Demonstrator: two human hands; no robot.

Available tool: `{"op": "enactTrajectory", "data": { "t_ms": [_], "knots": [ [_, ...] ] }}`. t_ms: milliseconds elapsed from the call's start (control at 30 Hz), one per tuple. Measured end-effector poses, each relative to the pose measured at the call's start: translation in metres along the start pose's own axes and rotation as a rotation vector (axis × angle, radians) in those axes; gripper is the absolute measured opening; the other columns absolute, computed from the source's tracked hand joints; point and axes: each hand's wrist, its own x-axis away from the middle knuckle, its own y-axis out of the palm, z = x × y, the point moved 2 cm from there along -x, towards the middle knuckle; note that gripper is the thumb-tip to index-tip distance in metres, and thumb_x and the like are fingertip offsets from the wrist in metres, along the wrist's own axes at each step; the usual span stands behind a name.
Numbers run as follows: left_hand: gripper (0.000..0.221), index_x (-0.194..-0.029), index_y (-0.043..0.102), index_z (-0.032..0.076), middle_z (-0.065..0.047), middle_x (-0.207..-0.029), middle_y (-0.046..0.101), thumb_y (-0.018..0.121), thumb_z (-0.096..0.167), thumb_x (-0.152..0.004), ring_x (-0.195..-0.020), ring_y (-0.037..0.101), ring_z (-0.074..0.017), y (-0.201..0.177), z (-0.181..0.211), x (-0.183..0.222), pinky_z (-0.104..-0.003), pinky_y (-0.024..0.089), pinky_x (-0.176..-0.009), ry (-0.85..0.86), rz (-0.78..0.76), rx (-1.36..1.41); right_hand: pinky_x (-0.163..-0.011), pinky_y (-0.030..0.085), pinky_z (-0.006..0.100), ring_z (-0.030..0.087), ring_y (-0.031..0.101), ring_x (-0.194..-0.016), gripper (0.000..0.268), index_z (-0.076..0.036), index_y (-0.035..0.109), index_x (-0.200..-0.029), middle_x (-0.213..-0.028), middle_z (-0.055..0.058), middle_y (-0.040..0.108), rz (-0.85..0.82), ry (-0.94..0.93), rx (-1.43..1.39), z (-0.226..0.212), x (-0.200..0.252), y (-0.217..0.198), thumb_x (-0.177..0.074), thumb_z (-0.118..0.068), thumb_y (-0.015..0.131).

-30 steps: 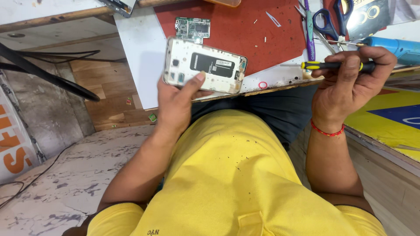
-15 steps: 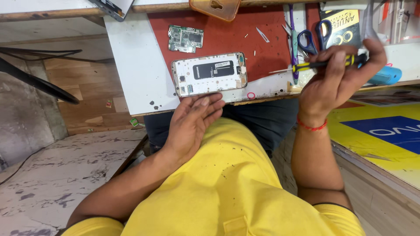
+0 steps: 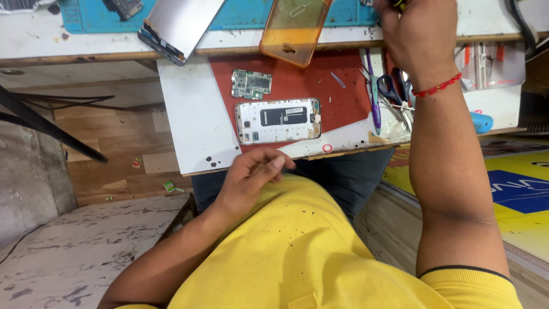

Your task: The person uses a screwdriver to remove screws from the back casing of a disassembled smartphone. They repeatedly unscrew fasteners from various locations on the phone's frame and place the screws on the workbench.

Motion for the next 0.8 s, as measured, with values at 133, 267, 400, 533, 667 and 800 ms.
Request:
{"op": "enactTrajectory", "data": {
  "t_ms": [133, 267, 400, 533, 667, 800],
  "knots": [
    [0.016, -0.104, 0.074, 0.003, -0.007, -0.098, 0.072, 0.071, 0.018, -0.098, -0.082, 0.063, -0.0119, -0.017, 0.030, 0.006, -0.026, 0.054, -0.072, 0.381, 0.224, -0.669, -0.070, 0.052, 0.043, 0.034, 0.068, -0.084, 0.011, -0.005, 0.076, -0.102, -0.094, 0.014, 0.072, -0.054, 0.005, 0.051, 0.000, -0.007, 0.005, -0.091, -0.002, 0.077],
    [0.011, -0.099, 0.072, 0.003, -0.007, -0.101, 0.071, 0.073, 0.014, -0.098, -0.090, 0.067, -0.0167, -0.030, 0.047, 0.004, -0.031, 0.055, -0.077, 0.635, 0.320, -0.870, -0.070, 0.053, 0.043, 0.032, 0.069, -0.085, 0.013, -0.007, 0.077, -0.101, -0.097, 0.011, 0.071, -0.052, -0.020, 0.078, 0.000, -0.006, 0.009, -0.090, -0.002, 0.078],
    [0.010, -0.096, 0.071, 0.003, -0.007, -0.101, 0.070, 0.075, 0.012, -0.095, -0.092, 0.066, -0.0243, -0.036, 0.054, -0.006, -0.035, 0.053, -0.079, 0.734, 0.381, -0.982, -0.073, 0.053, 0.042, 0.031, 0.069, -0.088, 0.015, -0.009, 0.077, -0.103, -0.103, 0.008, 0.070, -0.051, -0.037, 0.162, 0.004, -0.002, 0.016, -0.090, -0.001, 0.076],
    [0.011, -0.092, 0.073, 0.007, -0.003, -0.097, 0.071, 0.081, 0.016, -0.089, -0.084, 0.064, -0.0213, -0.027, 0.051, -0.013, -0.035, 0.051, -0.070, 0.701, 0.383, -1.153, -0.072, 0.053, 0.042, 0.031, 0.069, -0.087, 0.012, -0.008, 0.074, -0.101, -0.107, 0.007, 0.069, -0.058, 0.003, 0.216, 0.012, 0.001, 0.023, -0.091, -0.001, 0.075],
    [0.014, -0.091, 0.074, 0.008, -0.002, -0.097, 0.069, 0.083, 0.017, -0.084, -0.081, 0.062, -0.0218, -0.023, 0.052, -0.013, -0.035, 0.049, -0.069, 0.735, 0.379, -1.242, -0.079, 0.054, 0.042, 0.031, 0.069, -0.095, 0.008, -0.006, 0.072, -0.104, -0.104, 0.009, 0.067, -0.047, 0.029, 0.116, 0.017, 0.001, 0.019, -0.096, -0.002, 0.072],
    [0.015, -0.090, 0.074, 0.009, -0.001, -0.098, 0.069, 0.084, 0.018, -0.084, -0.081, 0.062, -0.0207, -0.023, 0.049, -0.013, -0.035, 0.049, -0.067, 0.733, 0.387, -1.249, -0.079, 0.054, 0.042, 0.032, 0.068, -0.095, 0.008, -0.005, 0.075, -0.102, -0.101, 0.011, 0.066, -0.127, 0.048, 0.073, 0.011, 0.003, 0.010, -0.095, -0.002, 0.074]
  ]
}}
